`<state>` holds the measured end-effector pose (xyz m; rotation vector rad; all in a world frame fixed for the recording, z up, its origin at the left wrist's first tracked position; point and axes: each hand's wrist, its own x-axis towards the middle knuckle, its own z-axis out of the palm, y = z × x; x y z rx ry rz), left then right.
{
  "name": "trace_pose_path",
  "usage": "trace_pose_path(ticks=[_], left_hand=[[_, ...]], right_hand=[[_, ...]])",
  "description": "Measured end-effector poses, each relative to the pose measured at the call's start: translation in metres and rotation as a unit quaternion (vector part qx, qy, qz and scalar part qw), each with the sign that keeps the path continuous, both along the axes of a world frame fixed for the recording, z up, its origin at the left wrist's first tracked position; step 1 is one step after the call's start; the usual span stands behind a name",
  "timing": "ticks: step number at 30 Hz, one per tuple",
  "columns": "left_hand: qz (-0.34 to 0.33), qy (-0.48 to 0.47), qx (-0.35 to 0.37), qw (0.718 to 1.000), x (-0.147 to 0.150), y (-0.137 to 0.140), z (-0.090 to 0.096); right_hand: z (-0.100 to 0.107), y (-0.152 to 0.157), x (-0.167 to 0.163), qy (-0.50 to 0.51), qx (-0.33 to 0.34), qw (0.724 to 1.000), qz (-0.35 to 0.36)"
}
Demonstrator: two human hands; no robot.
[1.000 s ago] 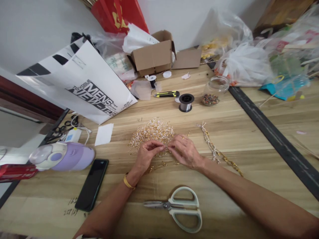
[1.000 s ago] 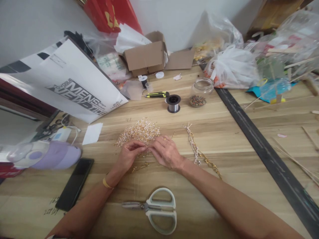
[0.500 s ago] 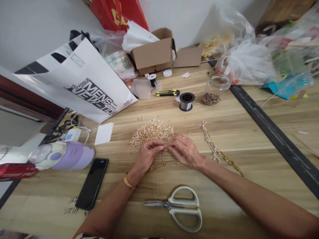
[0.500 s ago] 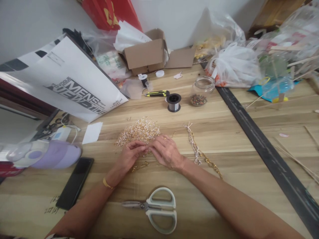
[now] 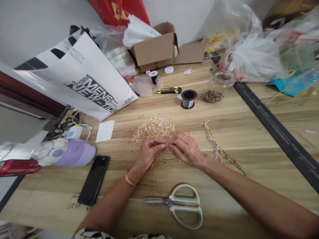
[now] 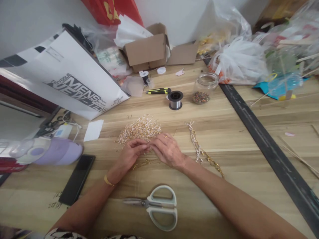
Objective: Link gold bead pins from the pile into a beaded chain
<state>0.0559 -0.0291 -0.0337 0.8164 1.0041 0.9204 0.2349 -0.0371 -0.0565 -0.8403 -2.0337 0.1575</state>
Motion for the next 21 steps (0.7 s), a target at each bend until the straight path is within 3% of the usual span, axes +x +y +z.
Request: trace_pose_path(ticks=[10,21], left_hand=[[-0.004,0.020,0.007,1.000,0.0006,-0.0001,-0.0025],[-0.011,0.129,0.101,0.986,-0.0038,-0.0021,-0.0020]], right_hand=[[-0.0008,-0.0010,0.0010,0.000,0.004,1.000,-0.003],[0.0012,-0.0015,0.0016,0.007,-0.005,1.000,-0.006]])
